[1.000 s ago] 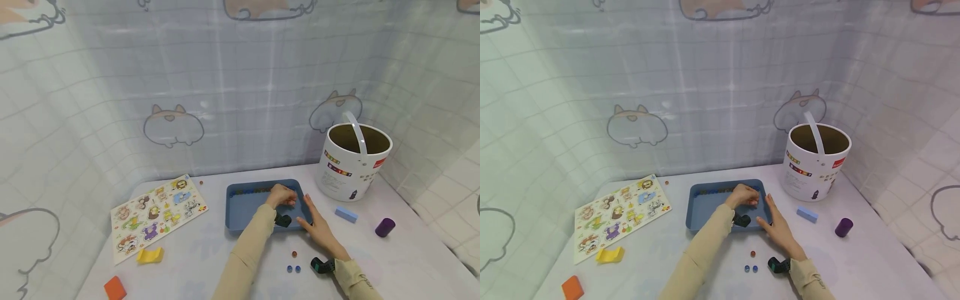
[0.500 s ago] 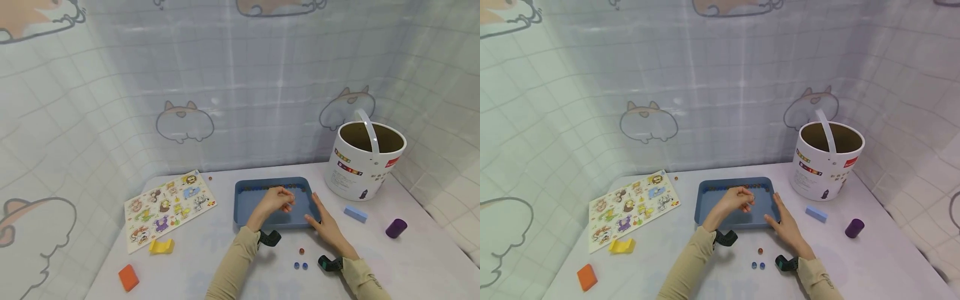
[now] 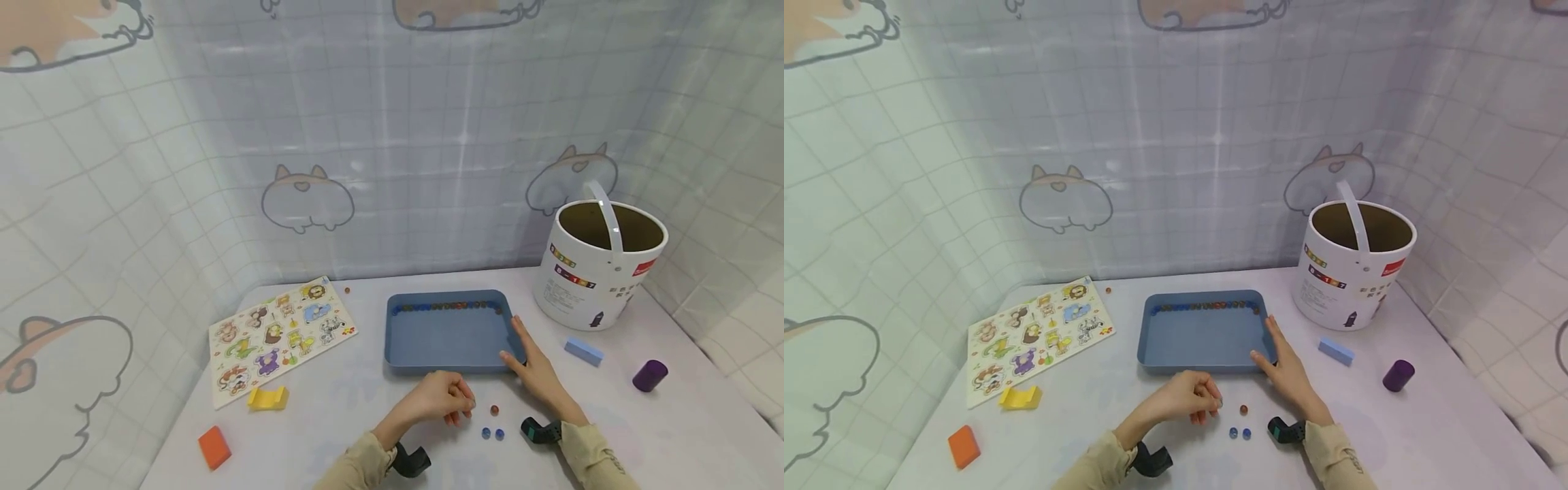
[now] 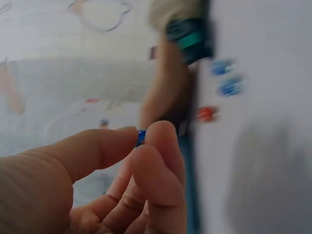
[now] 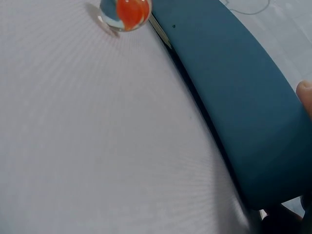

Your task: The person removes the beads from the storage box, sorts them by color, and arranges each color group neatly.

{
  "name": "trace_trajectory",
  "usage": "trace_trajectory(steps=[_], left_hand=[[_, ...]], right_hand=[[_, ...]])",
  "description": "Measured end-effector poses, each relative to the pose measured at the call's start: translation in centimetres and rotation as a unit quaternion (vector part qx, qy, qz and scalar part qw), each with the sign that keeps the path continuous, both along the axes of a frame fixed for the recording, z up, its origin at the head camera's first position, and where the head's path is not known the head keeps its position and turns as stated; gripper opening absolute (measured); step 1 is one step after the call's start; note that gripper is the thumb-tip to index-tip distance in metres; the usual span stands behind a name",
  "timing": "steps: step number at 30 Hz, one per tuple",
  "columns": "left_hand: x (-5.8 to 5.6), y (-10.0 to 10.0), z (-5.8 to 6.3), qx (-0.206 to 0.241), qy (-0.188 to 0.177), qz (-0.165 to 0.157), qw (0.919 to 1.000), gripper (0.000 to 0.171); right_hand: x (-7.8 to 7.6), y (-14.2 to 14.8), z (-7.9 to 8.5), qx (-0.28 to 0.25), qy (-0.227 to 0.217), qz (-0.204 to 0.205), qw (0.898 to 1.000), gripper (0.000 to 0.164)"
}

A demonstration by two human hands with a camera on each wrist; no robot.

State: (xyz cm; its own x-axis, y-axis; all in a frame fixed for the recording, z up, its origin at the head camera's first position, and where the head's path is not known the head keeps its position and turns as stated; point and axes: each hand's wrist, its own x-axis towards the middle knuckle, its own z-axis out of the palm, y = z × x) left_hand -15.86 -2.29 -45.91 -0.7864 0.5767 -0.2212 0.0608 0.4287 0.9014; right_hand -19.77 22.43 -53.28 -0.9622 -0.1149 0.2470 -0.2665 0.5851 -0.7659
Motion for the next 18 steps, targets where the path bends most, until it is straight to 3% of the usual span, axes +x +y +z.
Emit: trace_trajectory(steps=[4,8,12,18], left_hand=[[1.2,0.2,-1.5,-0.036,0.002,-0.001,0.9994,0.007],[1.9,0.6,-2.6,-0.053,0.013,0.022,0.9983,0.012],[2.1,0.8,-3.0,-0.058,0.023,0.033,0.9975,0.014],[2.1,0.7,-2.9,-0.072,0.015,0.017,0.9972,0.013]], right_hand=[[0.0,0.1,0.1,0.004,-0.002,0.001,1.0,0.077],[0.0,0.0,0.3,0.002,-0.007,0.001,1.0,0.077],[0.0,0.0,0.3,0.002,-0.006,-0.001,1.0,0.078],[0.0,0.0,0.1,0.003,-0.002,-0.003,1.0,0.077]])
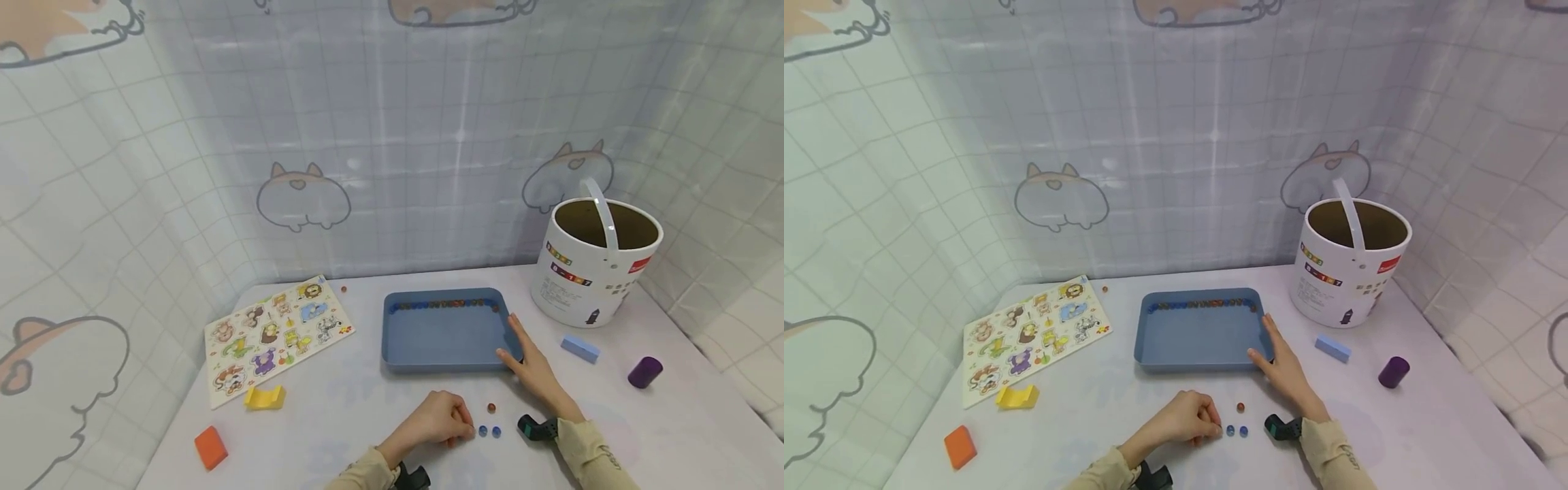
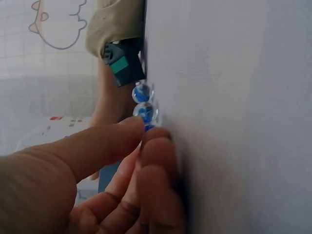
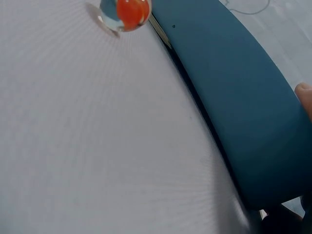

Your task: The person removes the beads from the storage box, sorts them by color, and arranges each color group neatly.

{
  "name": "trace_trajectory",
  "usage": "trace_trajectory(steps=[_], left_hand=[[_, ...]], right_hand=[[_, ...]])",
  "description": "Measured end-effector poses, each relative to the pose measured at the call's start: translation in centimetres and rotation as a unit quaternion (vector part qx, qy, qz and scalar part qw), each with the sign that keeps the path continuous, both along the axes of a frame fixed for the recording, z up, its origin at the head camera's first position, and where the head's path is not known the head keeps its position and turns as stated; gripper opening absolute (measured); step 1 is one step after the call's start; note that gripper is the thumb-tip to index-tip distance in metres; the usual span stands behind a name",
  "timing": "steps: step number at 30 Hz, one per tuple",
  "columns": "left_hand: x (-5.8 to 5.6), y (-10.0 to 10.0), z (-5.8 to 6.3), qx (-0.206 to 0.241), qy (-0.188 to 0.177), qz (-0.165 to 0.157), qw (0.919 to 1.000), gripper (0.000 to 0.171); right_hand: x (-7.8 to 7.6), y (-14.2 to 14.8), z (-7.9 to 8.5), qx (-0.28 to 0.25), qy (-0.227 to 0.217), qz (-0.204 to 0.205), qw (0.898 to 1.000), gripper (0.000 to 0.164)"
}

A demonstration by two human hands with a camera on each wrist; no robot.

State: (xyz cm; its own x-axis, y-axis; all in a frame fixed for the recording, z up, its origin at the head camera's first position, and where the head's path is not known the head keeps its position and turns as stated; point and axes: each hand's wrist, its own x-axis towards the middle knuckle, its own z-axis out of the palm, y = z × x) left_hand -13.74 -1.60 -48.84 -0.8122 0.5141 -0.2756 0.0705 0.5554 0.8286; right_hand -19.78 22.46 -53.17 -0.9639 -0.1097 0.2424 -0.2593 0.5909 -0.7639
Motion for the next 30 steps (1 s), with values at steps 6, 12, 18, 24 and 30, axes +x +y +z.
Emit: trace_trajectory(steps=[6,12,18,24,30], left_hand=[[-0.6,-1.1,0.8,0.0,-0.035,-0.042,0.9985,0.005],[-4.4,-2.2,4.3,0.059,-0.039,-0.071,0.9949,0.025],[-9.8,-1.0,6.1,0.122,-0.04,-0.003,0.9917,0.038],[-13.8,2.5,4.8,0.132,-0.047,0.054,0.9887,0.038],[-16.2,5.9,3.4,0.13,-0.061,0.121,0.9822,0.03]], right_hand=[[0.0,-0.1,-0.4,0.001,-0.004,0.003,1.0,0.077],[0.0,0.0,-0.4,0.004,-0.011,0.0,1.0,0.078],[0.0,0.1,-0.2,0.0,-0.01,0.0,1.0,0.077],[0.0,0.1,0.0,-0.006,-0.006,-0.002,1.0,0.076],[0.0,-0.1,-0.1,-0.015,-0.002,0.002,1.0,0.075]])
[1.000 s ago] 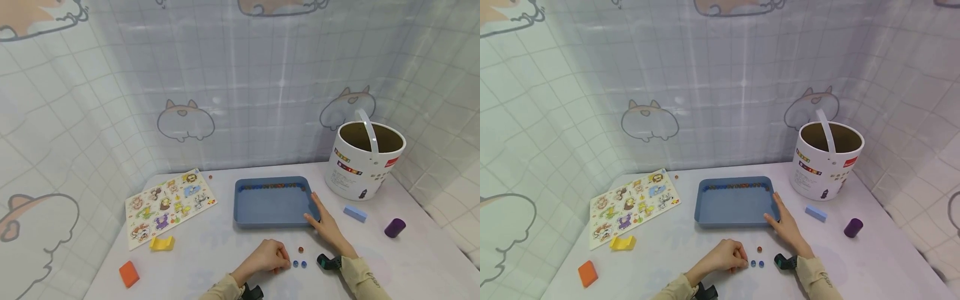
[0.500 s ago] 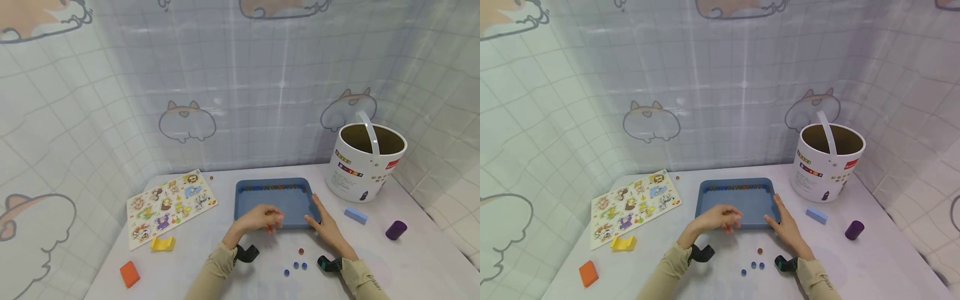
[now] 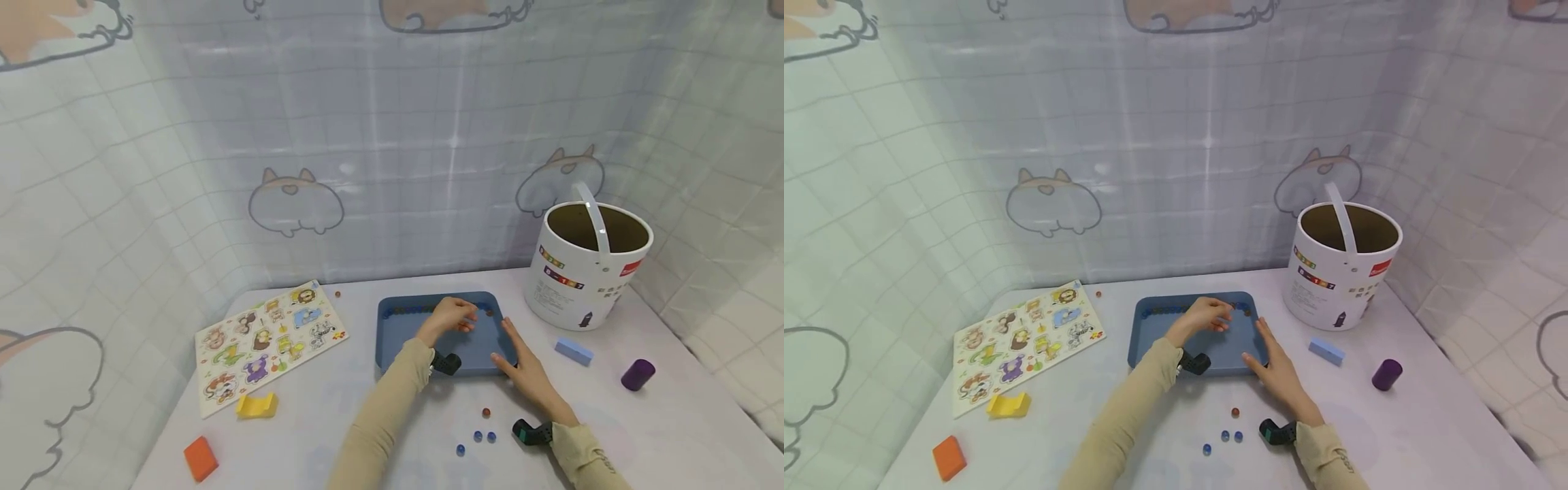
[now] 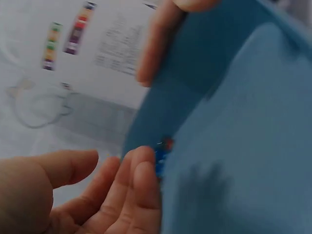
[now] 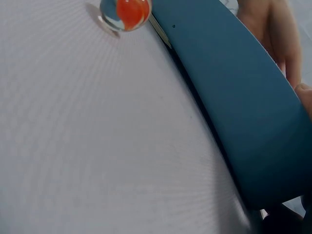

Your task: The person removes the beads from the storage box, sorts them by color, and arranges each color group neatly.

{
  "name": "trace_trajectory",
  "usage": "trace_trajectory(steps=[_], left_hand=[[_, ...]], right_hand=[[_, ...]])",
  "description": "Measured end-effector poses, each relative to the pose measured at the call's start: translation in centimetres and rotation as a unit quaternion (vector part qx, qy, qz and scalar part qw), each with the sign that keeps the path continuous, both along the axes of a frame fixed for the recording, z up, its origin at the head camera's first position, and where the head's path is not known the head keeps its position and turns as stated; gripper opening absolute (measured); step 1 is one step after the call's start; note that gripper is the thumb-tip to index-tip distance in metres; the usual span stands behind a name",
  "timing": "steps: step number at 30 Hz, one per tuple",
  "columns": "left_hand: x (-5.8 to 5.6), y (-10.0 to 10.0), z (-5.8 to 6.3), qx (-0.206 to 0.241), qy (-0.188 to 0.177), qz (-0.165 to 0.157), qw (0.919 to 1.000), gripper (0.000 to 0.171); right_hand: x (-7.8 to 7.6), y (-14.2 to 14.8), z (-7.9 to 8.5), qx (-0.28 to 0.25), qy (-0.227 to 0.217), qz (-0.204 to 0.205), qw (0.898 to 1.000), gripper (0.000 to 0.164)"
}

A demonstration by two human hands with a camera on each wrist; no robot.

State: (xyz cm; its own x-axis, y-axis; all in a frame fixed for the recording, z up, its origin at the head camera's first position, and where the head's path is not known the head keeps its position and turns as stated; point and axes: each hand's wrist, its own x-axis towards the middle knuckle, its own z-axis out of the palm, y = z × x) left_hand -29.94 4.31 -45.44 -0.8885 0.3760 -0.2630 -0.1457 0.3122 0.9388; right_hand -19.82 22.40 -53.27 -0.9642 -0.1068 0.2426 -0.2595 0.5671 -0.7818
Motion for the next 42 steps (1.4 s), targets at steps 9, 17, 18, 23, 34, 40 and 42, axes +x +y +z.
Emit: trace_trajectory(steps=[9,17,18,23,34,40,42], left_hand=[[-1.2,3.2,-1.2,0.001,-0.044,0.105,0.9935,0.028],[-1.2,5.0,-1.8,0.0,-0.089,0.128,0.9877,0.018],[-1.1,5.1,-1.7,-0.002,-0.091,0.128,0.9876,0.016],[-0.2,5.5,-1.3,-0.024,-0.086,0.086,0.9923,0.012],[0.4,3.1,-0.5,-0.032,-0.035,-0.034,0.9983,0.015],[1.5,0.8,0.8,0.025,-0.016,-0.081,0.9962,0.017],[2.8,-0.4,1.4,0.03,-0.002,-0.105,0.994,0.018]], right_hand=[[0.0,-0.3,-0.1,0.005,0.001,-0.003,1.0,0.075],[0.3,-0.4,0.0,-0.001,0.002,0.001,1.0,0.075],[0.4,-0.4,-0.1,0.001,0.001,0.002,1.0,0.075],[0.5,-0.4,0.0,0.002,0.0,-0.005,1.0,0.075],[0.0,0.2,0.6,0.015,0.017,-0.003,1.0,0.074],[0.1,0.1,0.7,0.01,0.011,-0.003,1.0,0.073],[0.0,-0.1,0.6,0.01,0.009,-0.003,1.0,0.073]])
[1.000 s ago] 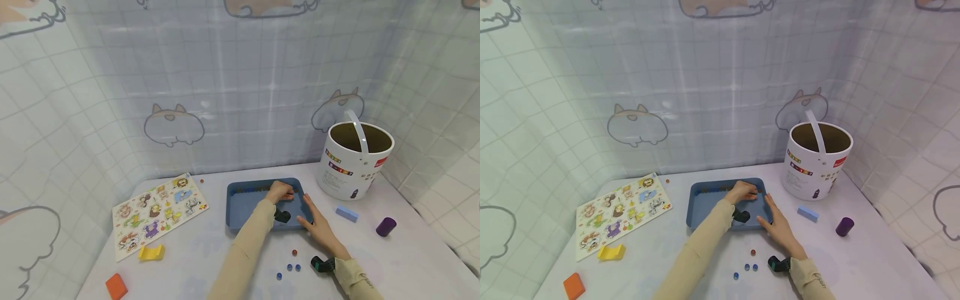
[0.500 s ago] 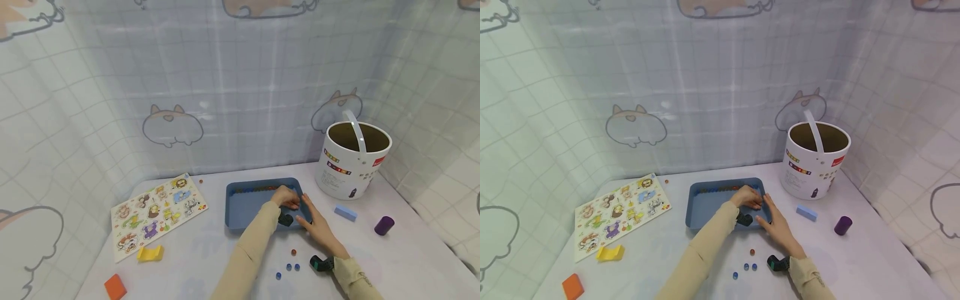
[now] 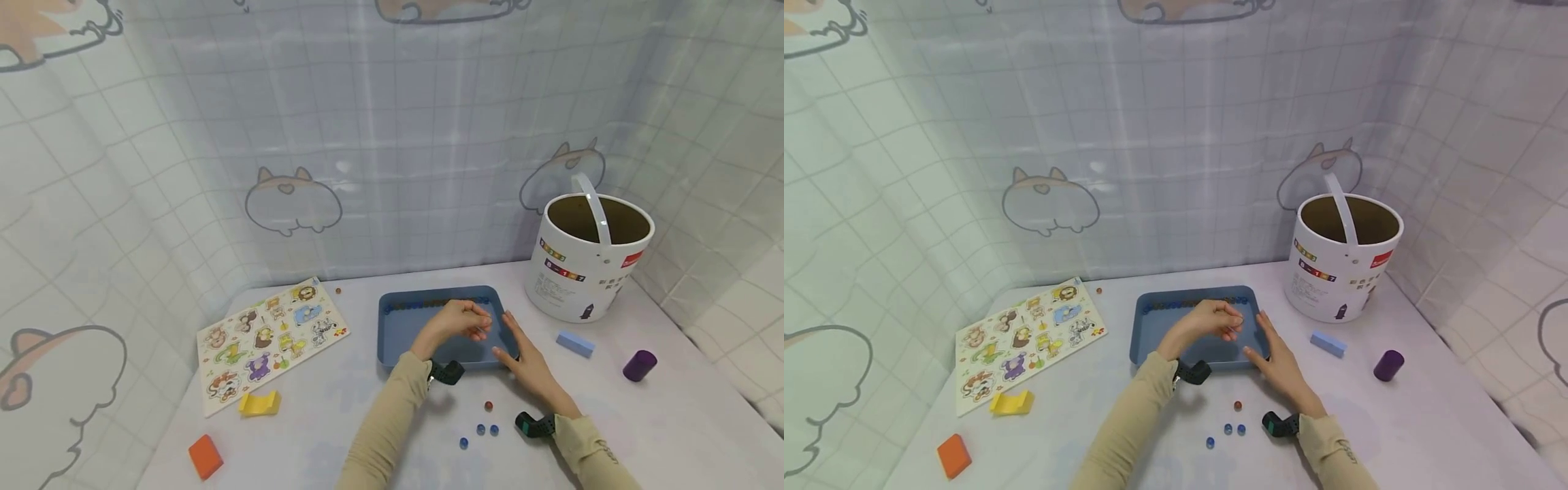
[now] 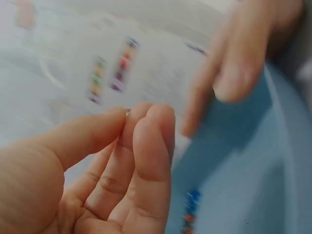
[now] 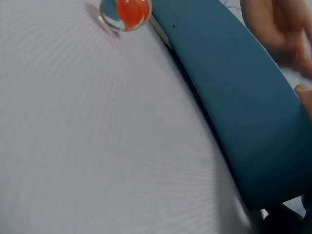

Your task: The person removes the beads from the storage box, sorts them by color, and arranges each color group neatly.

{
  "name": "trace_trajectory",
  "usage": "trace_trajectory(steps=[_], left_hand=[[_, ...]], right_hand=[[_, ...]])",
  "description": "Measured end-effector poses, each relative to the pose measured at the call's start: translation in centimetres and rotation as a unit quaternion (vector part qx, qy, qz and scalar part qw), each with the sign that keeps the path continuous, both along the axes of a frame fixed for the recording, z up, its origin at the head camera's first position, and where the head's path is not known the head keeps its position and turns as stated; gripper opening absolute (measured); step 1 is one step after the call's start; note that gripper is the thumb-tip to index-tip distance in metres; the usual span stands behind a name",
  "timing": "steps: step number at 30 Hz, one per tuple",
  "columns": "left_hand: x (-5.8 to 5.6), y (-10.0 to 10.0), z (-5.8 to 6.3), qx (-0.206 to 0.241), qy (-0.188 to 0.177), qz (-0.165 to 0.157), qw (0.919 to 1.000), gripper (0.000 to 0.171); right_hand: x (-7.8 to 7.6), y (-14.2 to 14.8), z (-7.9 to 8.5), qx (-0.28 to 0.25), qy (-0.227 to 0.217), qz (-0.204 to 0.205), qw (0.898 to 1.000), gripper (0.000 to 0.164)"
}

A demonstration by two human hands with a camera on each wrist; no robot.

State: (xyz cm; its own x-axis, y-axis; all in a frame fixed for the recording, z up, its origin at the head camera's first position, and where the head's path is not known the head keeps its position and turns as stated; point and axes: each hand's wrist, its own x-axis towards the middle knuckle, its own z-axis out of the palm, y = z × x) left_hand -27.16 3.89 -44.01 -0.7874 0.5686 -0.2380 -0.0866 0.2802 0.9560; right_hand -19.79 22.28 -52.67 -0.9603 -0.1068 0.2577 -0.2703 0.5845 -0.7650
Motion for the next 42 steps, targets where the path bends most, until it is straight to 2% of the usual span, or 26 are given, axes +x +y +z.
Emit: trace_trajectory(steps=[4,8,10,13,16,20,29,32,37,42], left_hand=[[3.3,-2.1,0.6,0.0,0.035,-0.053,0.998,0.016],[6.1,-3.5,-0.1,-0.024,0.056,-0.097,0.9934,0.012],[7.0,-3.9,-0.7,-0.04,0.067,-0.105,0.9914,0.01],[8.0,-4.3,-1.7,-0.072,0.079,-0.096,0.9896,0.005],[8.7,-4.4,-2.7,-0.106,0.088,-0.08,0.9872,0.004],[9.2,-4.2,-3.7,-0.139,0.099,-0.076,0.9825,0.006],[9.9,-3.5,-4.0,-0.182,0.124,-0.075,0.9725,0.009],[9.7,-3.9,-3.9,-0.179,0.11,-0.066,0.9755,0.005],[9.7,-5.4,-3.3,-0.169,0.098,-0.039,0.98,0.011],[11.1,-7.1,-3.1,-0.162,0.08,-0.055,0.982,0.009]], right_hand=[[0.0,0.1,-0.1,0.001,0.0,-0.001,1.0,0.073],[0.1,0.4,-0.1,0.003,0.004,-0.004,1.0,0.074],[0.1,0.6,-0.2,0.003,0.005,-0.009,1.0,0.074],[0.1,0.6,-0.4,0.002,0.001,-0.01,1.0,0.074],[0.3,0.5,-0.7,-0.001,-0.007,-0.006,1.0,0.074],[0.6,0.4,-0.9,-0.003,-0.007,-0.008,1.0,0.075],[0.6,0.3,-1.0,-0.001,-0.004,-0.005,1.0,0.075],[0.5,0.2,-0.8,0.0,-0.008,-0.005,1.0,0.075],[0.3,0.1,-0.5,0.001,-0.013,-0.003,1.0,0.075],[0.1,0.2,-0.3,0.009,-0.011,0.001,1.0,0.075]])
